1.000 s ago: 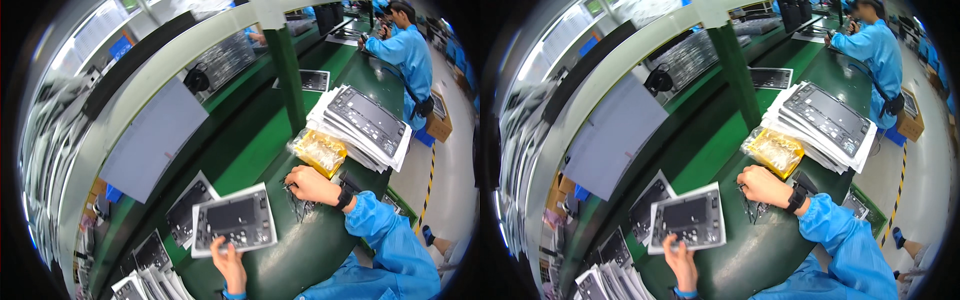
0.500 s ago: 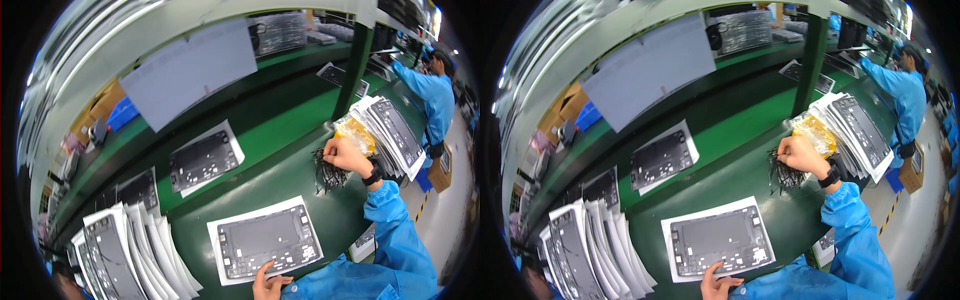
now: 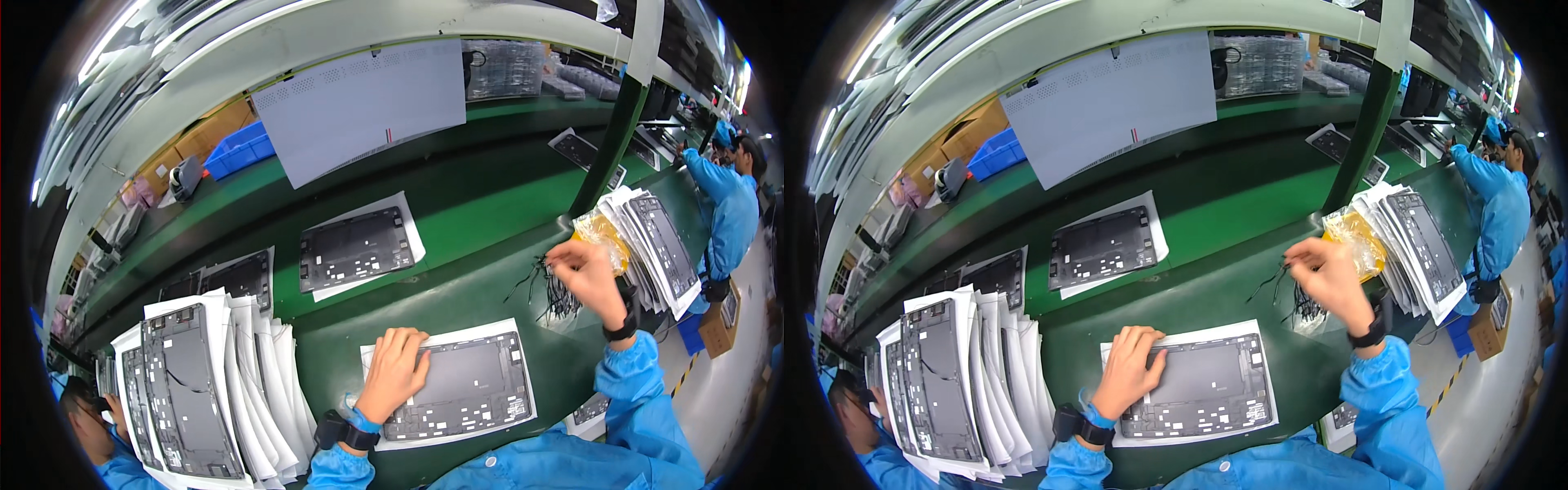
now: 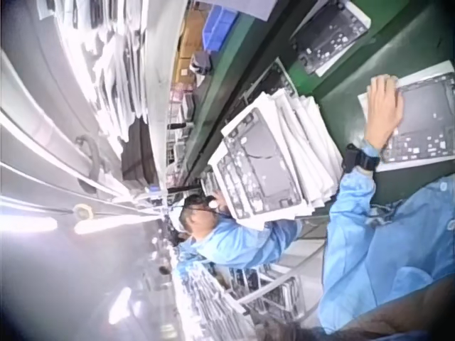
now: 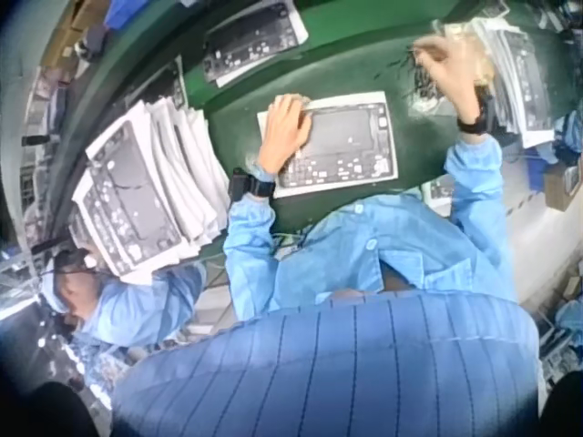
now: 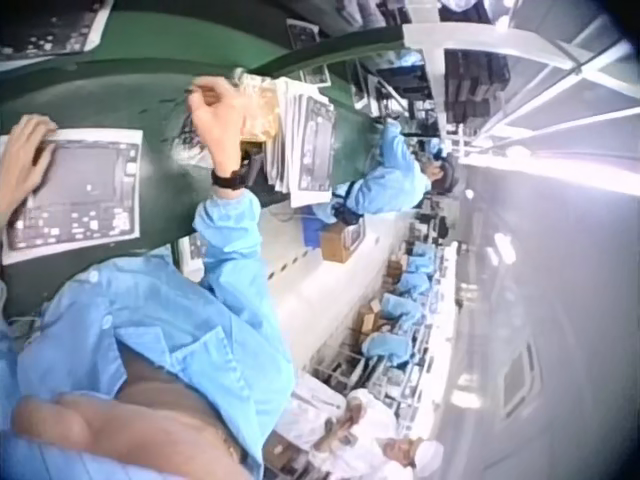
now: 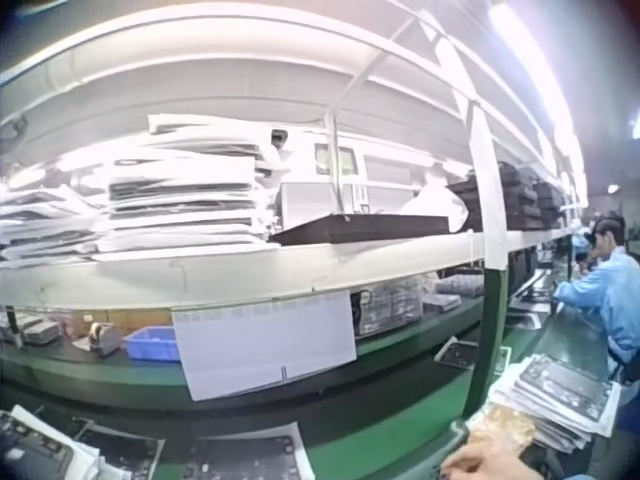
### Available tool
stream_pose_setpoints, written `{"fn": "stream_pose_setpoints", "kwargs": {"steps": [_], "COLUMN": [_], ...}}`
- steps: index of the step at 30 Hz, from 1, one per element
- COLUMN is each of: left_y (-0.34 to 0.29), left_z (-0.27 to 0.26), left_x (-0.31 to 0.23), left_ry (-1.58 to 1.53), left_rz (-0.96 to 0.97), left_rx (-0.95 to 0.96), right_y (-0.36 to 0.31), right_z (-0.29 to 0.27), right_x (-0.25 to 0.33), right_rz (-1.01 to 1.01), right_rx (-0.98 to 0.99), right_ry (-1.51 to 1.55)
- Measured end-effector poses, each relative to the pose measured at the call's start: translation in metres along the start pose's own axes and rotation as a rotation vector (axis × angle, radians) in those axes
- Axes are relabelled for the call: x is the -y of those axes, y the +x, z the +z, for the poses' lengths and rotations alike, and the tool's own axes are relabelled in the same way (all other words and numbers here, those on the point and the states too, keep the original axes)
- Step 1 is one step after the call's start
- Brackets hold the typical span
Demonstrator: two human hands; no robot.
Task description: Manually installing internal components and routing cables within laptop or tablet frames on a production line.
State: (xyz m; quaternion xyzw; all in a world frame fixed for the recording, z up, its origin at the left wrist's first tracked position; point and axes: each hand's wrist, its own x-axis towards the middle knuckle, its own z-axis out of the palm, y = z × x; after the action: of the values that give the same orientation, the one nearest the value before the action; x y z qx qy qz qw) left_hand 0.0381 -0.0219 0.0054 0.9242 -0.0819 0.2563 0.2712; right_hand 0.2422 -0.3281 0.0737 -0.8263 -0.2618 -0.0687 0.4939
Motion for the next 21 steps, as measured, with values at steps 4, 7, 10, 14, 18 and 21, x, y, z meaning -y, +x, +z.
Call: {"fn": "stream_pose_setpoints", "kwargs": {"steps": [4, 7, 10, 14, 18, 21], "left_y": [-0.012, -0.017, -0.028, -0.065, -0.073, -0.085], "left_z": [0.009, 0.008, 0.007, -0.014, -0.001, 0.004], "left_x": [0.009, -0.006, -0.025, -0.070, -0.100, -0.111], "left_ry": [0.022, 0.064, 0.098, 0.120, 0.028, -0.085], "left_rz": [-0.038, -0.138, -0.158, -0.169, -0.242, -0.366], "left_rx": [0.102, 0.116, -0.155, -0.468, -0.419, -0.521], "right_y": [-0.024, -0.041, -0.058, -0.082, -0.110, -0.114], "right_z": [0.051, 0.091, 0.122, 0.145, 0.132, 0.135], "right_x": [0.036, 0.043, 0.043, 0.066, 0.071, 0.067], "right_rz": [0.064, 0.176, 0.355, 0.436, 0.386, 0.373], "right_rx": [0.279, 0.478, 0.535, 0.577, 0.545, 0.589], "right_ry": [0.201, 0.312, 0.482, 0.557, 0.552, 0.657]}}
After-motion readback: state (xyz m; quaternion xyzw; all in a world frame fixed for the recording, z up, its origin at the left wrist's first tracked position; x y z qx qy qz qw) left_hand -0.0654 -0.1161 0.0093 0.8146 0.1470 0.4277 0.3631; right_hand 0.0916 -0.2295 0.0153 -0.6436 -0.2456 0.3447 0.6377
